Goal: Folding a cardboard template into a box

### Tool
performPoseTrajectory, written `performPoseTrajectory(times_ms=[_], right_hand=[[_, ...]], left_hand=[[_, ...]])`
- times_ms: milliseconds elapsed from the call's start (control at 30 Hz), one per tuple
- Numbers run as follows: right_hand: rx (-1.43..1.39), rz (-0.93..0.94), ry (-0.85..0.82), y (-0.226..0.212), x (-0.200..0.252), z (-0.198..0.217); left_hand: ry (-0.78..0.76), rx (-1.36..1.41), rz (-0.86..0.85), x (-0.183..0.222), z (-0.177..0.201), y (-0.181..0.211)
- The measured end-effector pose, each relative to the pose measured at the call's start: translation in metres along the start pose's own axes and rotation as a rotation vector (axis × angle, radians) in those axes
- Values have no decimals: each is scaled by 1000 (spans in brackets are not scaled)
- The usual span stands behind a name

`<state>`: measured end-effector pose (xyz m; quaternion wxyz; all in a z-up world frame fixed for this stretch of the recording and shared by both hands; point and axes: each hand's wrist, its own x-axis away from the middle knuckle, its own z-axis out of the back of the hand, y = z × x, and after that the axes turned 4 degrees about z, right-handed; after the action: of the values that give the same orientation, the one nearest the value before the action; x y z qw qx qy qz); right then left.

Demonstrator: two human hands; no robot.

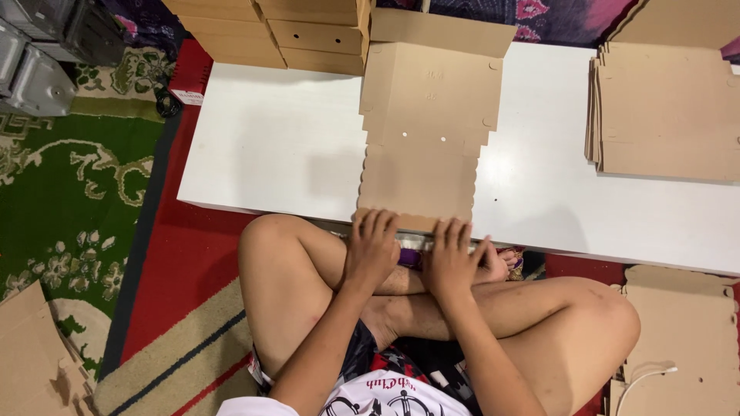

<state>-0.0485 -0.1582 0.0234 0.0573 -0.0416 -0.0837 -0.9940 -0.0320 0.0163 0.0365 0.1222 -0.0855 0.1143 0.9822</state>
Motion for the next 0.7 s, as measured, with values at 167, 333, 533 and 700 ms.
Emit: performPoseTrajectory(times_ms=[167, 333, 533, 700], right_hand=[[-135, 152, -93, -22, -12, -18], [-99, 169, -194, -28, -15, -17], [-94, 153, -238, -15, -17, -9], [-137, 115, -273, 8, -11, 7]], left_hand=[[-262, 5, -93, -2, -1, 6], [-231, 32, -76, -4, -22, 8], [-247, 50, 41, -7, -7, 17], [-238, -52, 186, -7, 9, 4]])
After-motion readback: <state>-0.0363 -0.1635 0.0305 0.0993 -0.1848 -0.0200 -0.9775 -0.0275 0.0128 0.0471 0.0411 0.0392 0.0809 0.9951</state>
